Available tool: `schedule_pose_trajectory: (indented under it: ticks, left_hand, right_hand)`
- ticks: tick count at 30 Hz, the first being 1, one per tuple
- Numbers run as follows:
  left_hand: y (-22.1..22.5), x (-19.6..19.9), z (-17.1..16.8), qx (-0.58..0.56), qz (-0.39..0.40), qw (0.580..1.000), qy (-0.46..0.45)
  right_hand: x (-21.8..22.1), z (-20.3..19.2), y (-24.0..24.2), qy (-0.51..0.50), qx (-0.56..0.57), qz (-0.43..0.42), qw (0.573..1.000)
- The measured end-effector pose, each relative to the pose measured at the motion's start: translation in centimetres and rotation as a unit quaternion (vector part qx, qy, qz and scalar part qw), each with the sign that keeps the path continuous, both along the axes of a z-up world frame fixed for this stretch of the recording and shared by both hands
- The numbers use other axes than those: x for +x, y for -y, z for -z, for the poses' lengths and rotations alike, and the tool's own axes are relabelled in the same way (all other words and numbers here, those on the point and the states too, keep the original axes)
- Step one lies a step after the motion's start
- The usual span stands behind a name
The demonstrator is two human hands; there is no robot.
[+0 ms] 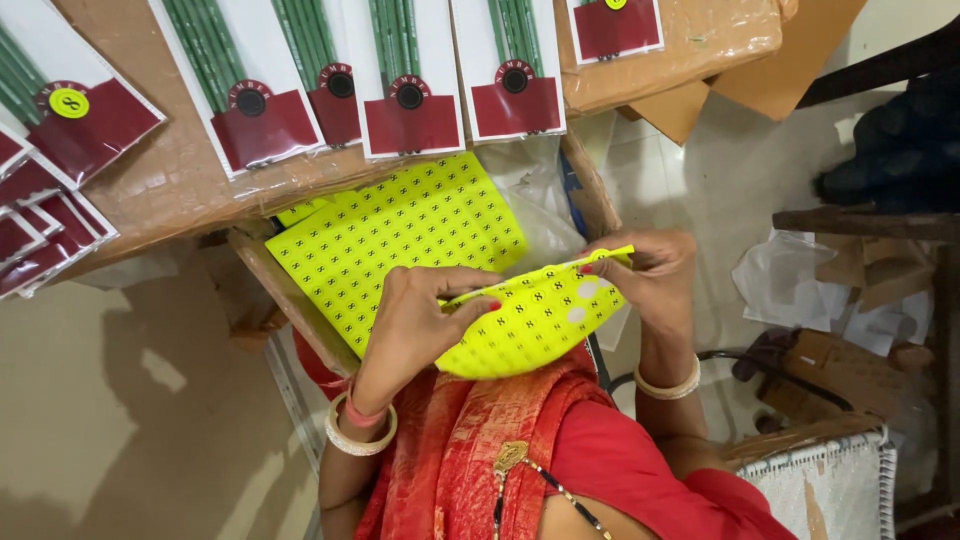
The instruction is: The person picks up a sheet of yellow stickers and peels them off one by one, applying a sticker to the packaging of several paint brush sets on the table.
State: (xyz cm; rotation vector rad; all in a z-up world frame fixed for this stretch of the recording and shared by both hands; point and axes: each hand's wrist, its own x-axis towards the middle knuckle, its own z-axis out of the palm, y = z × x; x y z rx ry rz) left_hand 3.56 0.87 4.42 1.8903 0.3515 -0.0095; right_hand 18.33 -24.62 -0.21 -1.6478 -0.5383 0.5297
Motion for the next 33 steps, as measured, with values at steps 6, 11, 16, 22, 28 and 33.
schedule_pose_trajectory:
  ticks: [6,11,16,22,28,33]
  left_hand:
    - [-1.1,-0.4,0.0,-0.063,-0.015,0.997,-0.051]
    - [-0.8,-1.4,2.6,-0.161,-0.083,0.983,-0.004]
    - [0.9,-2.4,7.3,-0.288,-0.164,0.942,0.056]
    - [0.8,-1.2,2.0,-0.337,-0.114,0.932,0.075]
    - [1.3,-1.8,4.3,-0.263,-0.148,0.942,0.145]
    - [1.9,-2.4,6.8,-0.250,-0.165,0.951,0.075]
  right_hand:
    - [0.6,-0.7,-0.2,-0.012,0.003,0.060,0.998]
    - [1.0,0.7,1.3,-0.001,0.026,0.066,0.998]
    - [1.1,0.0,0.8,-0.025,0.052,0.113,0.992]
    - [1.4,-0.2,0.6,-0.063,0.057,0.112,0.990]
    - [1.4,0.3,0.9,-0.078,0.053,0.120,0.988]
    - [1.0,0.3,1.0,-0.110,0.083,0.101,0.985]
